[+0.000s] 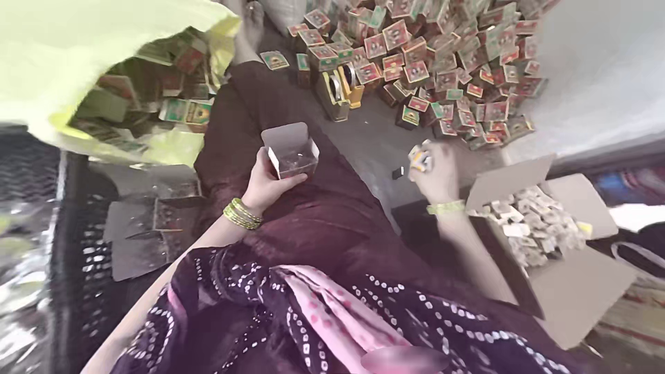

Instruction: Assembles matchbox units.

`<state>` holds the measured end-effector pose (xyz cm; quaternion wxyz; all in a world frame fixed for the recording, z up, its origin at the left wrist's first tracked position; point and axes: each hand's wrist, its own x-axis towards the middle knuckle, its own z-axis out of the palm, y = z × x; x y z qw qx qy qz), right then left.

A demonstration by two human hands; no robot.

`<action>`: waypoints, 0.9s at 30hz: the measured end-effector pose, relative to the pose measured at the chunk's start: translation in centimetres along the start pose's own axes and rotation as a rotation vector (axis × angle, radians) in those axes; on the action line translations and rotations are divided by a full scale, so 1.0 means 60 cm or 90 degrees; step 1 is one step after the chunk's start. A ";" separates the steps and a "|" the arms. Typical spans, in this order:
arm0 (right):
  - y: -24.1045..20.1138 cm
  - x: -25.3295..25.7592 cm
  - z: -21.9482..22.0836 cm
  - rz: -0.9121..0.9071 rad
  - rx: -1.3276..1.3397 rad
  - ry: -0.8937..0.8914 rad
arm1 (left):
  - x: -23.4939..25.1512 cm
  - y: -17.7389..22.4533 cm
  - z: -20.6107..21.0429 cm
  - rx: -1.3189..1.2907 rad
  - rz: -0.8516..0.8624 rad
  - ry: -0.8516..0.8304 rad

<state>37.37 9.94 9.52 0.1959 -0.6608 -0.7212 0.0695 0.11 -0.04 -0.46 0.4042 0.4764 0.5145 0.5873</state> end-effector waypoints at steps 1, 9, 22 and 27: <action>0.003 0.009 0.046 0.032 -0.018 -0.057 | 0.000 -0.001 0.000 0.001 0.008 -0.002; 0.071 0.060 0.230 0.045 -0.001 -0.276 | 0.004 0.002 -0.001 0.035 0.028 -0.025; 0.090 0.104 0.182 0.333 0.235 -0.227 | 0.013 -0.007 0.001 0.051 0.052 0.004; 0.027 0.089 0.149 0.450 0.661 -0.189 | 0.013 -0.005 0.002 0.048 0.033 -0.001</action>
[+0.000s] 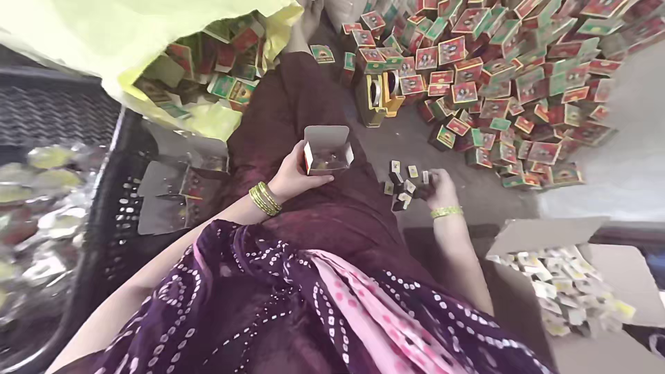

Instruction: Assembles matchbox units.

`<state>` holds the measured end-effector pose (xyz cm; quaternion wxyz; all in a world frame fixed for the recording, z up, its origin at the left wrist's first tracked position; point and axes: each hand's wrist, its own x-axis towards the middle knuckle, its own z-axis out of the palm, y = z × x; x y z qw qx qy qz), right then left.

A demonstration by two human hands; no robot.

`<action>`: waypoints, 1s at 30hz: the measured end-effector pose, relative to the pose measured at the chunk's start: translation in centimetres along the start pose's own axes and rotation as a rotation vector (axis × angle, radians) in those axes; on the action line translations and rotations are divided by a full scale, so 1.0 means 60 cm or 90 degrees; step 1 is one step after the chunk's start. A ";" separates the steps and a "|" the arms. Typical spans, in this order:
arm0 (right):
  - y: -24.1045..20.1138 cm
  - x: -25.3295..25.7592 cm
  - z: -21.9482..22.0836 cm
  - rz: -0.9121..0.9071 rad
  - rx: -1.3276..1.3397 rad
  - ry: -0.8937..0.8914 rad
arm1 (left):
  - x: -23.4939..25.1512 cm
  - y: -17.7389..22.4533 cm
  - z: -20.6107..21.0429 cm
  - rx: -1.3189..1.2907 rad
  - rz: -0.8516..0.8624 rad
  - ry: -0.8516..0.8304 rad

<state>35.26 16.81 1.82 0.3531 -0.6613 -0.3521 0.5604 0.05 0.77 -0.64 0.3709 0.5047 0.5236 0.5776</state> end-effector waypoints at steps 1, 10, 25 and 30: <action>-0.013 -0.013 0.016 -0.005 0.028 -0.015 | 0.000 0.001 0.001 0.002 0.006 -0.001; -0.095 -0.190 0.147 -0.513 -0.159 -0.337 | -0.003 0.001 0.003 0.006 0.022 -0.010; -0.012 -0.256 0.305 -0.971 -0.510 -0.165 | -0.008 0.014 0.001 0.128 0.023 -0.012; -0.004 -0.268 0.304 -1.085 -0.642 -0.234 | -0.010 0.025 -0.011 0.147 0.032 -0.009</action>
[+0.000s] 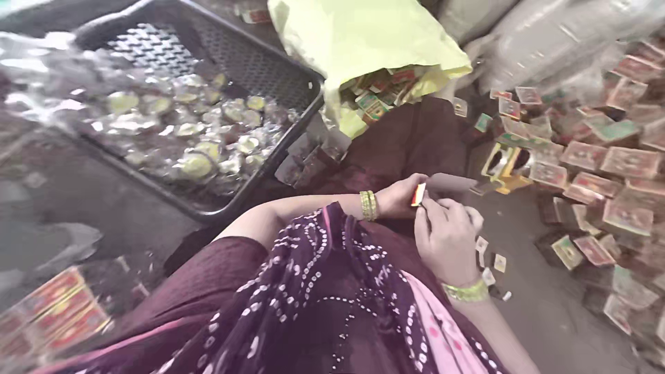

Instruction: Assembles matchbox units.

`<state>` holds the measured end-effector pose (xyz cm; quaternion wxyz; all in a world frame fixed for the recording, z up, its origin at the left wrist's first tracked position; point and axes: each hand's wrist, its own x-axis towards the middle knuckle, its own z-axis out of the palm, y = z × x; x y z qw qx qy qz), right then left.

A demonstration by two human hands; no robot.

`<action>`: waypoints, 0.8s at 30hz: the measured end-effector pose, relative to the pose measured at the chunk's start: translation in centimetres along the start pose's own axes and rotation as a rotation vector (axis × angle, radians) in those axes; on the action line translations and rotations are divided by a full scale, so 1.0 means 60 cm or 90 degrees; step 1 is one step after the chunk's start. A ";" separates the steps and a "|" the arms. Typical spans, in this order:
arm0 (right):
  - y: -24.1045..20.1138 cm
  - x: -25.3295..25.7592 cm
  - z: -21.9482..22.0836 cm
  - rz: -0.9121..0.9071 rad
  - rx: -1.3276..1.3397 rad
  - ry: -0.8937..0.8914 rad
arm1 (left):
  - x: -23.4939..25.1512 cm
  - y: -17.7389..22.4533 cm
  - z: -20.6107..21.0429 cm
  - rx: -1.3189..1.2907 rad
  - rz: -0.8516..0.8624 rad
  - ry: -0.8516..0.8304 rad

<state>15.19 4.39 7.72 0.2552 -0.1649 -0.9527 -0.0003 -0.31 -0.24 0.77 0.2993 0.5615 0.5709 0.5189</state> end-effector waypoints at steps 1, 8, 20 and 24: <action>-0.002 0.000 0.001 -0.025 -0.020 -0.026 | -0.001 0.002 -0.002 -0.012 -0.017 0.006; 0.010 0.002 0.016 -0.084 -0.047 -0.101 | -0.009 0.006 -0.005 -0.067 -0.003 0.001; 0.077 -0.021 -0.003 0.364 0.696 0.203 | -0.020 0.000 0.009 -0.030 0.090 0.036; 0.089 -0.028 0.005 0.605 1.013 0.006 | -0.011 -0.010 0.009 -0.091 0.158 -0.048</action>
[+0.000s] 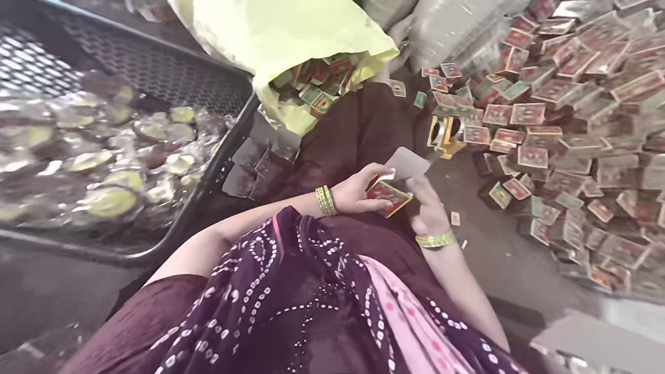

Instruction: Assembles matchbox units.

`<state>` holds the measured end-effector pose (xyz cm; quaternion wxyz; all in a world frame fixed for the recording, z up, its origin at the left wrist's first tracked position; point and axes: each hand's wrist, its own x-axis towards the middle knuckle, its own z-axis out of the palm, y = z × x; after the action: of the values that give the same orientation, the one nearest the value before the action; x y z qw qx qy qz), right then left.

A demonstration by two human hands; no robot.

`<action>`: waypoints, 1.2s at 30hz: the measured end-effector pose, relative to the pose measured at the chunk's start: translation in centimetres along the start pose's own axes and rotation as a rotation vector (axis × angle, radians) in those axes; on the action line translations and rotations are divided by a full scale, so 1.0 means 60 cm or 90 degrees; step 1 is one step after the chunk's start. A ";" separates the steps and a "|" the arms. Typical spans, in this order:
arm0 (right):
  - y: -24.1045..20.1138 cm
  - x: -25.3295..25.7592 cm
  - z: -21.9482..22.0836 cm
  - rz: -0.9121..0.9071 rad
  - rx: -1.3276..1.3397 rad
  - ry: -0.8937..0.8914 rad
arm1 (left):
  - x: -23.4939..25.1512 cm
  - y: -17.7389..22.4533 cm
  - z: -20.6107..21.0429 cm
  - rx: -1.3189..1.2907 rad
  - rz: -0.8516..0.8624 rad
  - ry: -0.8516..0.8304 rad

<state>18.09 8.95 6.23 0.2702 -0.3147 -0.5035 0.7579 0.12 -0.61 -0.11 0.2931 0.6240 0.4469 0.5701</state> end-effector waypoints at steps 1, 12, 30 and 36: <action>0.003 0.002 0.000 0.045 0.020 -0.020 | 0.001 -0.002 0.000 -0.001 0.006 -0.018; -0.008 -0.005 -0.017 -0.390 -0.431 -0.061 | 0.003 -0.018 0.010 -0.073 -0.054 0.078; -0.026 -0.009 -0.038 -0.550 -0.700 -0.198 | 0.003 -0.016 0.009 -0.042 -0.065 0.011; -0.015 -0.025 -0.032 -0.615 -0.788 -0.228 | 0.002 -0.005 0.009 -0.080 -0.100 -0.017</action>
<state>20.62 9.31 6.81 0.2597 -0.0285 -0.9483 0.1800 0.57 -0.27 -0.42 0.3812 0.5748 0.4536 0.5644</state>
